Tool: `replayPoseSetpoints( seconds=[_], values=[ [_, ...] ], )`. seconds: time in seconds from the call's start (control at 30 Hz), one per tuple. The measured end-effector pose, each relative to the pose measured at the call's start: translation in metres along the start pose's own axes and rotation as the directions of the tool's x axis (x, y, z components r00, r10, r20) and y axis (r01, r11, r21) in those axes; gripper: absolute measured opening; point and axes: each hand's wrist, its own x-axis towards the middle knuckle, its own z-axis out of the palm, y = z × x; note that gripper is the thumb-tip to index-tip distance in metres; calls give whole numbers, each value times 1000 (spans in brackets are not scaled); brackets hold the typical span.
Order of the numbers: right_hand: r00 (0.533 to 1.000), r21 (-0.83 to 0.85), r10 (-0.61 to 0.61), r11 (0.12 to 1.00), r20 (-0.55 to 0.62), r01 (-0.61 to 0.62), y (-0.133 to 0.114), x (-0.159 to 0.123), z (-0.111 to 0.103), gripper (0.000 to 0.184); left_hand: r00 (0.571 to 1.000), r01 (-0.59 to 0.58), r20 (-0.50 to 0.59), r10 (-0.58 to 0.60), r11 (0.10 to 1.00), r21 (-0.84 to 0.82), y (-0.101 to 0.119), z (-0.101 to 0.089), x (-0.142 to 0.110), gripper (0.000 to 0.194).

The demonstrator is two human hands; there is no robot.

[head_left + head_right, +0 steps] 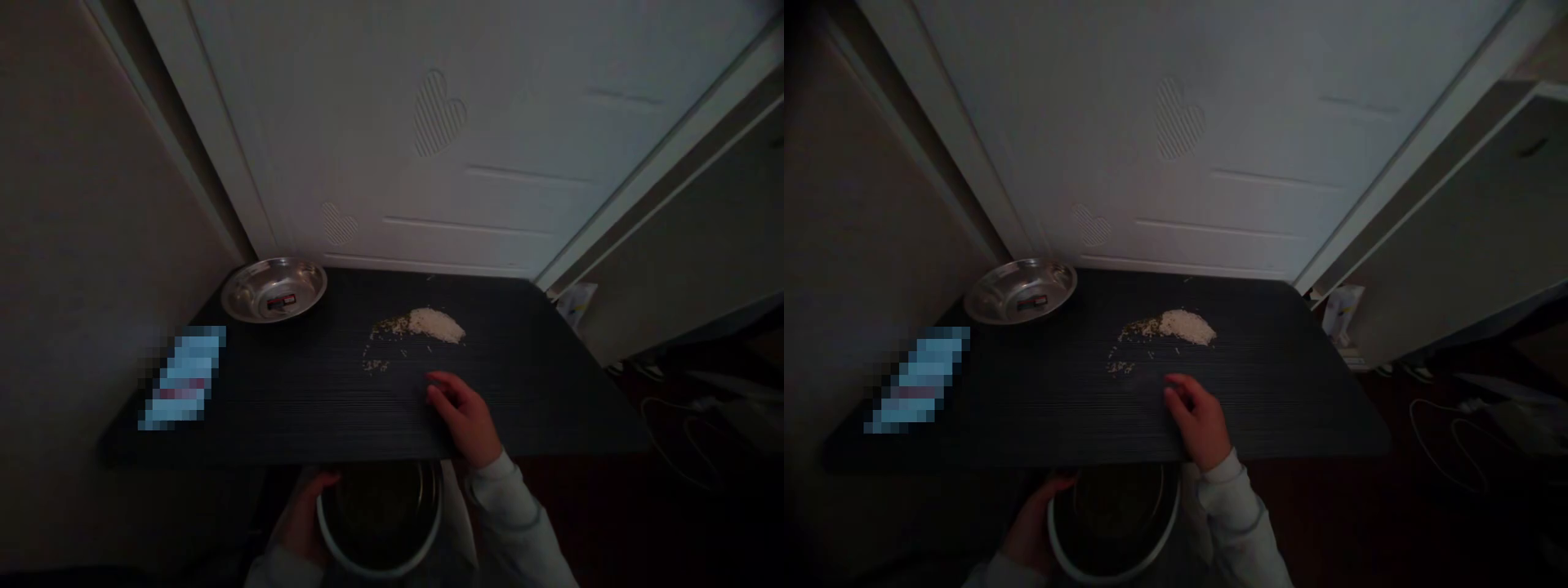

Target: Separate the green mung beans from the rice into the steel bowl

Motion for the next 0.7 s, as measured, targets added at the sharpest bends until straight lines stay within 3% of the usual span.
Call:
replayPoseSetpoints(
  seconds=[0.3,0.7],
  values=[
    [1000,-294,-26,955,-1,25,-7,13,9,25,974,-69,-221,59,997,-35,9,3,-1,11],
    [990,-436,-128,889,64,143,-19,15,25,21,972,-24,-232,23,1000,-2,15,5,-7,16]
  ],
)
